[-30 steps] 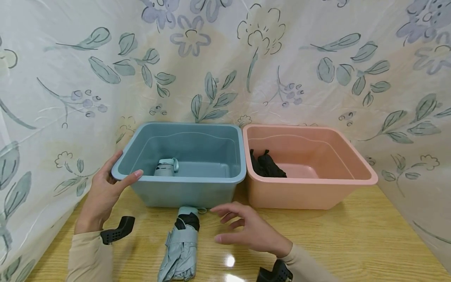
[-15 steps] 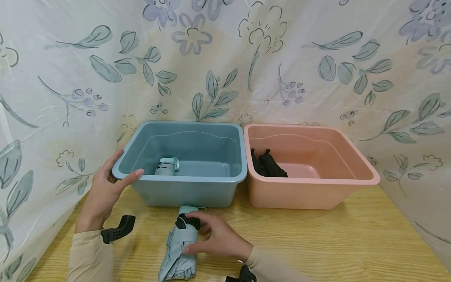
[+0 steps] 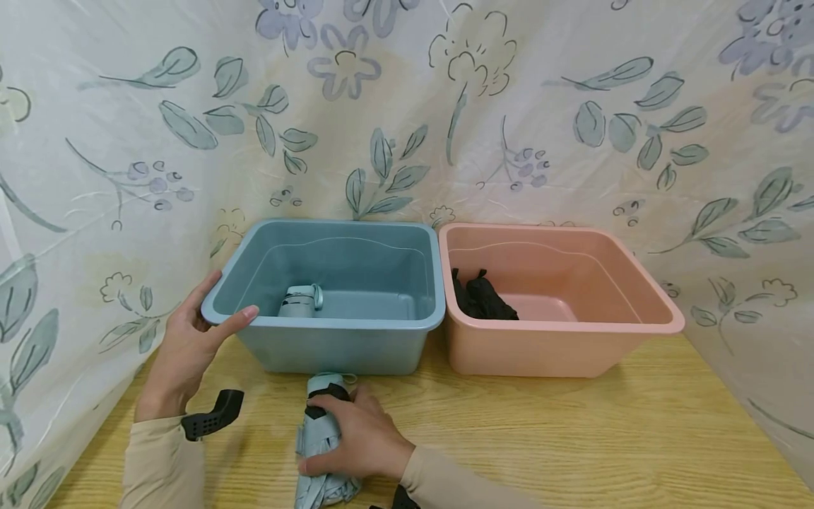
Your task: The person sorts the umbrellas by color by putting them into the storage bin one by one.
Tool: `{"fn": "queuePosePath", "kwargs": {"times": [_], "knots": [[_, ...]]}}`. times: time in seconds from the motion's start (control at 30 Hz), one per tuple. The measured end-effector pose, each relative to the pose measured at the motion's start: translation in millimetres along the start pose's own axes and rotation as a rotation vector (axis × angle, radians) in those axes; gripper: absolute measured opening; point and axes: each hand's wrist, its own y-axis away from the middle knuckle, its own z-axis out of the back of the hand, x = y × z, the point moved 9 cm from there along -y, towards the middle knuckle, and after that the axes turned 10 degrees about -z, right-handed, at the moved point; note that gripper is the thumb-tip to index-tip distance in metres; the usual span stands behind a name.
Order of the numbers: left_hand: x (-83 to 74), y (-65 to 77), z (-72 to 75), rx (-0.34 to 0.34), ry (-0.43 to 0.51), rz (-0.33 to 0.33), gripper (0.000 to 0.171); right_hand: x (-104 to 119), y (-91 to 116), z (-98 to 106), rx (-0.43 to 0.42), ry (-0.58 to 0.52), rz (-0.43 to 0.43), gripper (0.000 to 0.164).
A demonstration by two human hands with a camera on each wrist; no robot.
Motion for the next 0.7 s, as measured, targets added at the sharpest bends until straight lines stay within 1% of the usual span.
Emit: {"fn": "queuePosePath", "kwargs": {"times": [0.13,0.27,0.4,0.53,0.7], "knots": [[-0.5,0.0,-0.4,-0.001,0.018,-0.004,0.091,4.4,-1.4,-6.9,0.032,0.042,0.012,0.072],[-1.0,-0.2,-1.3,-0.002,0.049,-0.014,0.090,4.6,-3.1,-13.4,0.102,0.037,0.003,0.071],[-0.7,-0.1,-1.3,-0.004,0.039,-0.013,0.090,3.3,-1.9,-18.3,0.179,0.033,-0.008,0.070],[-1.1,-0.4,-1.3,-0.008,0.028,-0.012,0.090,3.7,2.5,-20.5,0.231,0.032,0.038,0.067],[-1.4,-0.6,-1.6,-0.012,0.030,-0.009,0.090,2.2,10.4,-16.6,0.243,0.005,0.106,0.063]]}}
